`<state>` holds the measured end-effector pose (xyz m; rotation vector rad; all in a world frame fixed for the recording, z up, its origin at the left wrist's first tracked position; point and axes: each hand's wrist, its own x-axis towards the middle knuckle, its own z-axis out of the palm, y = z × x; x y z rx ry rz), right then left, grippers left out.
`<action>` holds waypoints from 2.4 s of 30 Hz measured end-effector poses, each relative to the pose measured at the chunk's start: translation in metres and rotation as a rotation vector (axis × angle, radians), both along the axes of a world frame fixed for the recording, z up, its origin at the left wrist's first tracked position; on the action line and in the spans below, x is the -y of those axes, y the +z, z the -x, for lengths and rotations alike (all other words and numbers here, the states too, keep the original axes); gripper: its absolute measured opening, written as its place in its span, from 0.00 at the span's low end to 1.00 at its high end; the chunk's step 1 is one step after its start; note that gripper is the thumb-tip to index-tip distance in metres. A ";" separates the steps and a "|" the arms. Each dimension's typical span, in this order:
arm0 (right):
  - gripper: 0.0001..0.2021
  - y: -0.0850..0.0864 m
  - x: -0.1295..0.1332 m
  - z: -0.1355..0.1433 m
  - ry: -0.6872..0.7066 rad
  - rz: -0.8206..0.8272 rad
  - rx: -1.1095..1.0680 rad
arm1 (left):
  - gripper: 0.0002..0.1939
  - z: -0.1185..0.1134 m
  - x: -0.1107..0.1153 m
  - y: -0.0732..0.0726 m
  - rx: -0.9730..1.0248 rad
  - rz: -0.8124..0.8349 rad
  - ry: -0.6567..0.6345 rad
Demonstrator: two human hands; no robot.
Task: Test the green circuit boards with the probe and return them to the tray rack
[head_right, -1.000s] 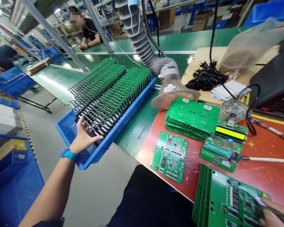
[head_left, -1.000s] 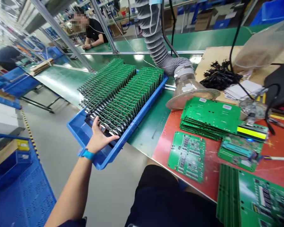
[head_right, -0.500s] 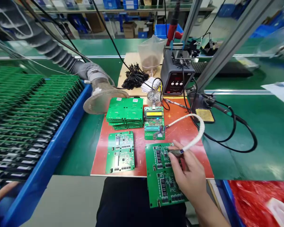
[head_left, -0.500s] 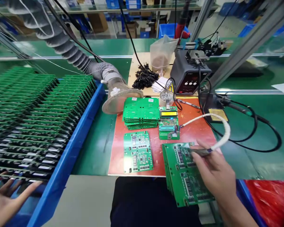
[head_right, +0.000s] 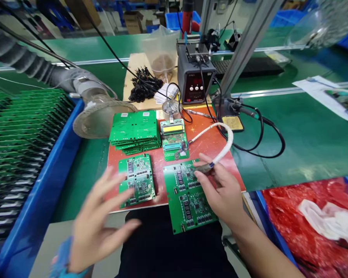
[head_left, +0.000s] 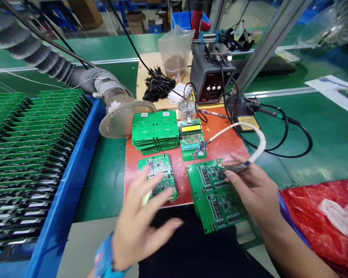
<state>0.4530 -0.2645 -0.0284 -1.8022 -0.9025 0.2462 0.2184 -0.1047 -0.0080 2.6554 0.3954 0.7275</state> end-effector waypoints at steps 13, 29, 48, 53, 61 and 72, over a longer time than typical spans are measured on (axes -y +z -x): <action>0.18 -0.009 0.056 0.013 0.186 0.168 0.078 | 0.46 -0.084 0.021 -0.023 -0.156 0.084 -0.440; 0.15 -0.003 0.039 0.018 0.097 0.028 0.389 | 0.44 -0.085 0.022 -0.021 -0.198 0.193 -0.392; 0.15 -0.006 0.047 0.023 0.097 0.047 0.352 | 0.46 -0.094 0.041 -0.019 -0.305 0.188 -0.267; 0.15 -0.006 0.046 0.023 0.103 0.043 0.358 | 0.43 -0.094 0.040 -0.019 -0.314 0.152 -0.268; 0.14 -0.006 0.045 0.023 0.115 0.048 0.337 | 0.48 -0.094 0.037 -0.023 -0.295 0.156 -0.286; 0.13 -0.003 0.046 0.023 0.102 0.052 0.371 | 0.62 -0.096 0.053 -0.021 -0.363 0.206 -0.228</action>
